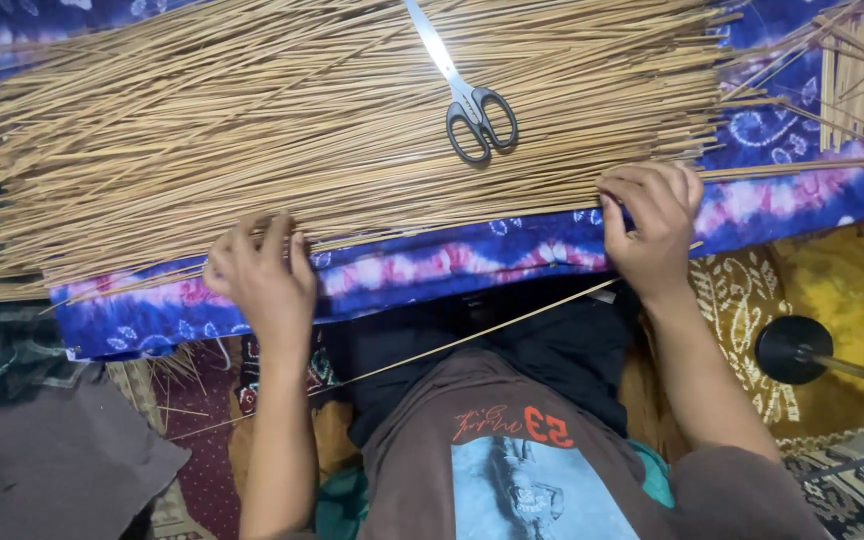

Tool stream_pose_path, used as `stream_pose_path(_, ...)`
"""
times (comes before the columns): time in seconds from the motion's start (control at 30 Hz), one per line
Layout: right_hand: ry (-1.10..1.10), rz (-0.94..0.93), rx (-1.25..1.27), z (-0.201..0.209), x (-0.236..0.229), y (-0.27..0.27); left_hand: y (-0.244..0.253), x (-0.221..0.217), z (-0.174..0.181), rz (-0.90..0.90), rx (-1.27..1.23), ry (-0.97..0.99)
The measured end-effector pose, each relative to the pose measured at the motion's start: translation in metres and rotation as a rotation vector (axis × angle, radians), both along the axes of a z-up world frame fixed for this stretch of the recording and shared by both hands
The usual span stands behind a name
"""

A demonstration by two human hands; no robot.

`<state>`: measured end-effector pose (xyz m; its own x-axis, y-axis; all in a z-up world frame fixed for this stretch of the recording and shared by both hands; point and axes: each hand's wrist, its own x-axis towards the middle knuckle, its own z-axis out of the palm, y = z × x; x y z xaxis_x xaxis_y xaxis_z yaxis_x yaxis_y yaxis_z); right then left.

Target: The person is organizing and aligning thin wooden sticks into a bundle, using scissors to trim them as needed.

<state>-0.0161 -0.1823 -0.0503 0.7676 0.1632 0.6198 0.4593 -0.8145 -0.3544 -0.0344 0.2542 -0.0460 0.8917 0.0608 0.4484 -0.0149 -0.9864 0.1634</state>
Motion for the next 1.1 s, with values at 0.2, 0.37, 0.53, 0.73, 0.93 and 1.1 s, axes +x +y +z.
stream_pose_path(0.2, -0.051, 0.001, 0.149, 0.016, -0.011, -0.012, -0.085, 0.009, 0.032, -0.226, -0.253, -0.068)
stream_pose_path(0.37, -0.018, -0.237, 0.164, 0.028, -0.040, -0.075, -0.206, 0.008, 0.030, -0.625, -0.349, 0.009)
stream_pose_path(0.53, -0.029, -0.426, 0.145, 0.019, -0.058, -0.156, -0.324, 0.023, 0.048, -0.974, -0.357, -0.019)
stream_pose_path(0.73, 0.025, -0.693, -0.025, -0.013, -0.051, -0.314, -0.448, 0.061, 0.023, -0.922, -0.120, -0.081)
stream_pose_path(0.93, 0.186, -0.618, -0.112, -0.030, -0.033, -0.413, -0.490, 0.074, -0.015, -0.863, 0.055, 0.026)
stream_pose_path(1.1, 0.279, -0.521, -0.277, -0.037, -0.038, -0.444, -0.501, 0.074, -0.019, -0.803, 0.098, 0.006)
